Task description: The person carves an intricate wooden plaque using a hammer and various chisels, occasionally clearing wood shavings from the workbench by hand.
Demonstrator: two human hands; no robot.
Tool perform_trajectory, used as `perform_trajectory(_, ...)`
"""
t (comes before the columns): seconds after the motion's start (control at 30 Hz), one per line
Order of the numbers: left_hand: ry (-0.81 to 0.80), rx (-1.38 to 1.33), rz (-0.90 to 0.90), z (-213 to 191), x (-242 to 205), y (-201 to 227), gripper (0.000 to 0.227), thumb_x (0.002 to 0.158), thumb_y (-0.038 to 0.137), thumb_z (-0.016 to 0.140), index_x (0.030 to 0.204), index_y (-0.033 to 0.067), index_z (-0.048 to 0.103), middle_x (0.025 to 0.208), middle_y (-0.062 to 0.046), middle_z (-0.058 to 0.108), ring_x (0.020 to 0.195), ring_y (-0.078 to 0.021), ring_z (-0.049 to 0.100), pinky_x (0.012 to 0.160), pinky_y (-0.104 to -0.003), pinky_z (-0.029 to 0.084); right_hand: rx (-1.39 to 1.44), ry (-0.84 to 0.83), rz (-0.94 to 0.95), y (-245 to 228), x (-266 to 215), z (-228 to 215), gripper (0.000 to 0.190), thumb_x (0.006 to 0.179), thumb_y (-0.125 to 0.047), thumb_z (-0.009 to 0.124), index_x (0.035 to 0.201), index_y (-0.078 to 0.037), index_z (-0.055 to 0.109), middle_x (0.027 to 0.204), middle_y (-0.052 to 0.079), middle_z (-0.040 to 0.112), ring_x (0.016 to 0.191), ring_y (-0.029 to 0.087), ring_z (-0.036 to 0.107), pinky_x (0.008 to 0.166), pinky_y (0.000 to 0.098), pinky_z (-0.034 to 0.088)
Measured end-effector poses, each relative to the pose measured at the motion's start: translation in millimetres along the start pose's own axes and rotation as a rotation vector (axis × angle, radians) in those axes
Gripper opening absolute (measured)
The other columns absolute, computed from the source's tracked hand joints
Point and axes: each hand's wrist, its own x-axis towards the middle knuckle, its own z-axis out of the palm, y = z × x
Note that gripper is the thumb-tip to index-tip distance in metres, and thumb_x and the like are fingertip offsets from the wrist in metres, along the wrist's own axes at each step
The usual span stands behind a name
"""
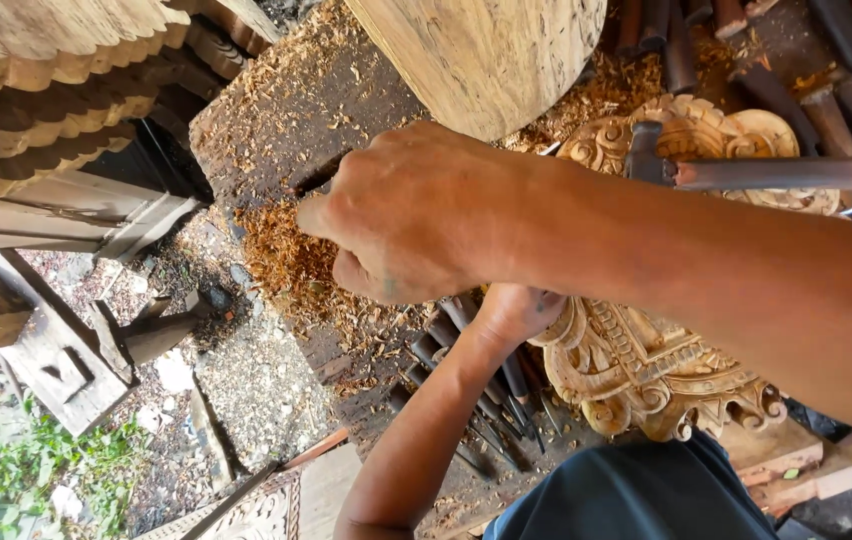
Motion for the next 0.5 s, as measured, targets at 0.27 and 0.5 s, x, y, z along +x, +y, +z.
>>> perform_trajectory(0.27,0.019,0.090,0.070,27,-17,-41,0.037,0.082,0.014,0.075,0.119,0.0093,0.070,0.121,-0.012,0.069,0.118,-0.0318,0.064,0.097,-0.042,0.055,-0.074,0.157,-0.083,-6,-11,-3,0.026,0.096,-0.027,0.059,0.104,-0.004,0.068,0.067,0.011,0.068,0.060,0.021,0.068,0.064,0.0432,0.060)
perform_trajectory(0.5,0.146,0.094,0.178,31,-13,-37,0.038,0.085,0.012,0.076,0.120,0.0051,0.065,0.119,-0.017,0.066,0.115,-0.0342,0.065,0.093,-0.043,0.054,-0.030,0.141,-0.081,5,-2,19,0.024,0.100,-0.027,0.056,0.105,-0.005,0.066,0.066,0.009,0.067,0.059,0.019,0.067,0.064,0.0416,0.060)
